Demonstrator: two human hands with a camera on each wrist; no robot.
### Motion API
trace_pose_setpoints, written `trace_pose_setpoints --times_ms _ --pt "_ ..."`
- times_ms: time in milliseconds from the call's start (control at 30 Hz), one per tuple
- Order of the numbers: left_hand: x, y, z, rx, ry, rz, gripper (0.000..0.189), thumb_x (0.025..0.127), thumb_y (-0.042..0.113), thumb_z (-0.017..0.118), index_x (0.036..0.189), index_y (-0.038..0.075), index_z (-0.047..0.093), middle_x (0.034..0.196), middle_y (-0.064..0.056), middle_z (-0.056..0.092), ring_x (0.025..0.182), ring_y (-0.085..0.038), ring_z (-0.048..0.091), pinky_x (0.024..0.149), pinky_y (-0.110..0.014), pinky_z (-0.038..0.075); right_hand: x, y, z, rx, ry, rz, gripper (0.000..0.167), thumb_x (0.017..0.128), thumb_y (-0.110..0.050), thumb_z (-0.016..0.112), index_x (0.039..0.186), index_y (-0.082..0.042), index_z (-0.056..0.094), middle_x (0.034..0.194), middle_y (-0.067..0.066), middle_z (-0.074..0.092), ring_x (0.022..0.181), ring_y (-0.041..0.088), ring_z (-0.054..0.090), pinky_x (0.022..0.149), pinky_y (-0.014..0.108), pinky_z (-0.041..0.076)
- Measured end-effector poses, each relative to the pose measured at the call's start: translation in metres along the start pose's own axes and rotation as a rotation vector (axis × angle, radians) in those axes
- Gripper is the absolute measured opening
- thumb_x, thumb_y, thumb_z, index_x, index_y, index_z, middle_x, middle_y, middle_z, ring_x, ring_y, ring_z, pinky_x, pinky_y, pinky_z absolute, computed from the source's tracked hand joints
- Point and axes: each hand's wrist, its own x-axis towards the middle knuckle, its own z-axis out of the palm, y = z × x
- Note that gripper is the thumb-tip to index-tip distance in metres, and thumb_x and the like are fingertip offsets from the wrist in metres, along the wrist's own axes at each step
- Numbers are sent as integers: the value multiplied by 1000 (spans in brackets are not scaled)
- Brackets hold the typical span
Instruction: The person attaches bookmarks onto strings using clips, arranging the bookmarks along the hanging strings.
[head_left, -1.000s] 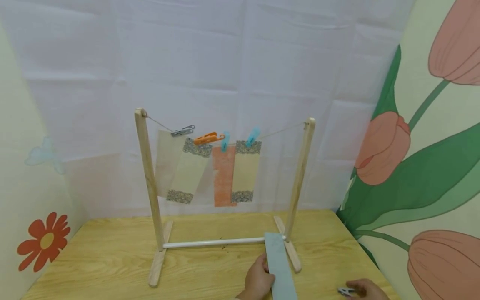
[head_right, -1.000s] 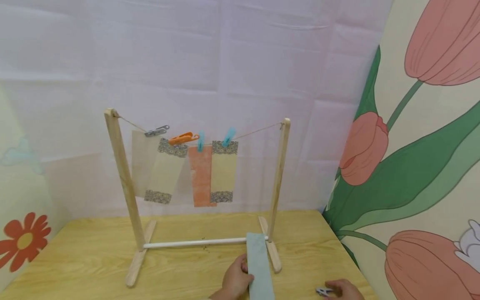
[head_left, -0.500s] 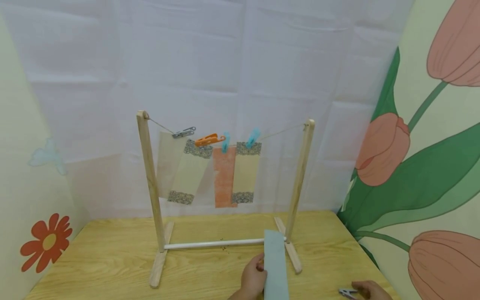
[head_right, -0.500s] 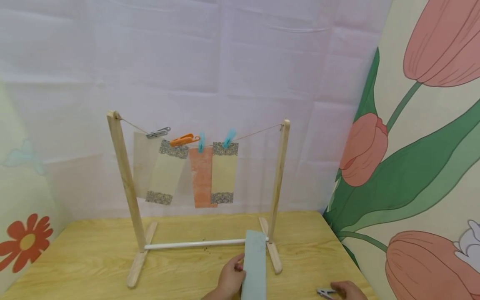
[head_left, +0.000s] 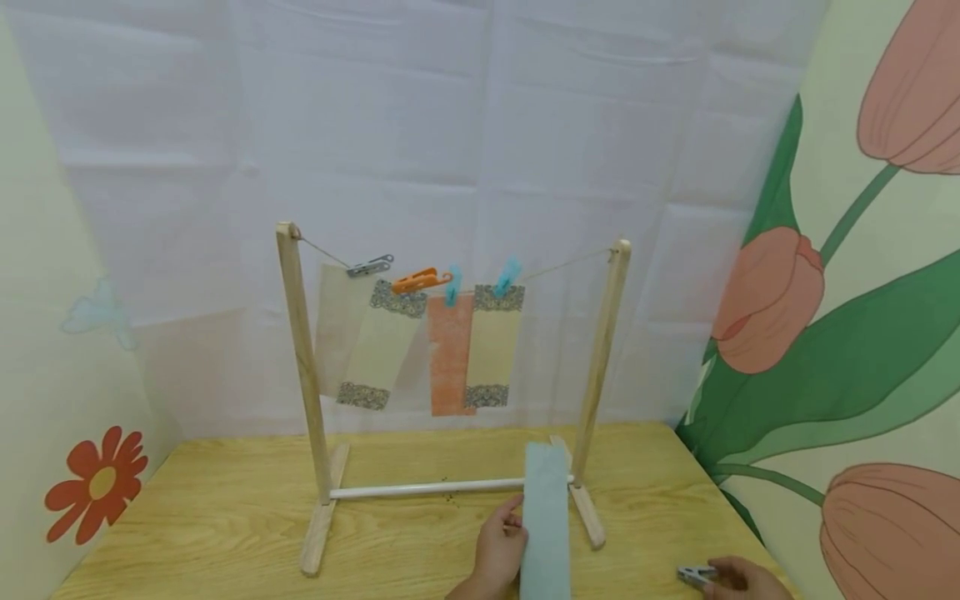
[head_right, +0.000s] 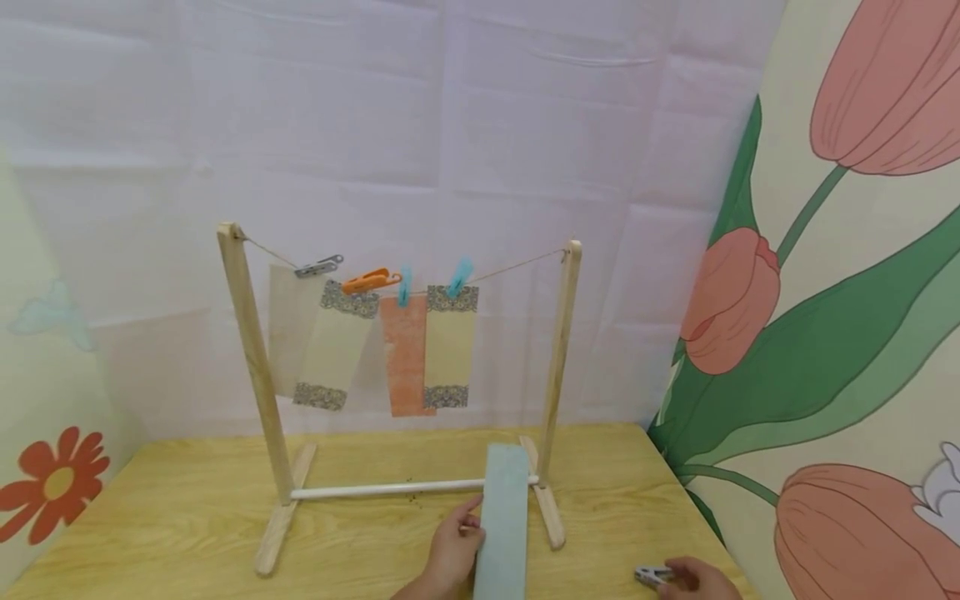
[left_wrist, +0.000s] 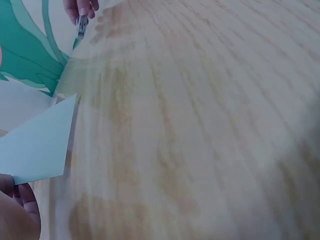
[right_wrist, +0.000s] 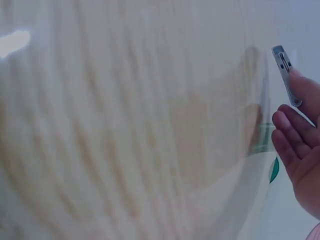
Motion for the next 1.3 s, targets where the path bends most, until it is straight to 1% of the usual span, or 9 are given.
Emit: trace_pose_setpoints --times_ms 167,300,400,567,700,800,933,1133,1300 --pt "3 7 -5 -65 -11 29 50 77 -16 57 126 -5 61 83 -4 55 66 -1 46 59 -14 43 -1 -13 -2 75 61 -45 64 83 -30 77 122 15 56 102 16 69 91 26 67 77 39 56" --pt "5 14 -8 -104 -16 24 51 78 -16 57 128 -5 60 84 -5 55 65 -1 46 59 -13 42 -2 -24 -6 66 84 -106 66 84 -32 76 124 15 56 103 16 70 92 25 67 77 38 57" --pt "7 21 -10 -98 -31 20 52 80 -15 56 130 -2 60 86 -5 56 67 -3 46 60 -13 42 -4 -36 -11 39 100 -153 65 87 -32 72 129 15 53 108 18 69 93 23 66 78 37 57" --pt "12 36 -13 -83 -41 28 50 82 -12 56 131 -1 59 91 -7 59 75 -8 50 63 -16 44 -10 -65 -22 21 125 -189 68 92 -35 67 136 12 47 116 20 66 94 19 65 79 37 57" --pt "17 49 -14 -81 -47 39 50 84 -10 56 132 -1 58 92 -8 59 77 -10 50 64 -17 44 -12 -90 -31 16 131 -252 64 93 -32 66 136 12 48 115 19 67 92 14 64 77 32 57" --pt "20 56 -15 -89 -45 58 49 84 -10 56 132 -1 58 92 -8 59 75 -9 49 63 -17 44 -12 -107 -38 4 141 -285 61 93 -33 66 134 10 51 117 21 66 93 16 64 76 31 57" --pt "24 64 -16 -118 -46 76 49 85 -11 56 133 -1 57 93 -9 58 75 -9 48 63 -16 43 -12 -130 -49 11 135 -305 63 93 -36 65 137 7 51 124 24 63 100 23 65 80 36 57" --pt "31 78 -19 -134 -43 114 49 87 -9 56 135 0 56 97 -12 58 76 -9 47 62 -16 42 -13 -164 -64 -27 142 -428 61 94 -36 64 137 5 51 123 22 65 100 18 64 77 28 56" --pt "37 95 -20 -122 -52 130 49 89 -8 56 136 5 57 98 -10 59 77 -10 47 62 -16 42 -13 -191 -75 -77 189 -549 58 96 -35 61 139 2 51 129 26 60 110 34 63 81 34 57"
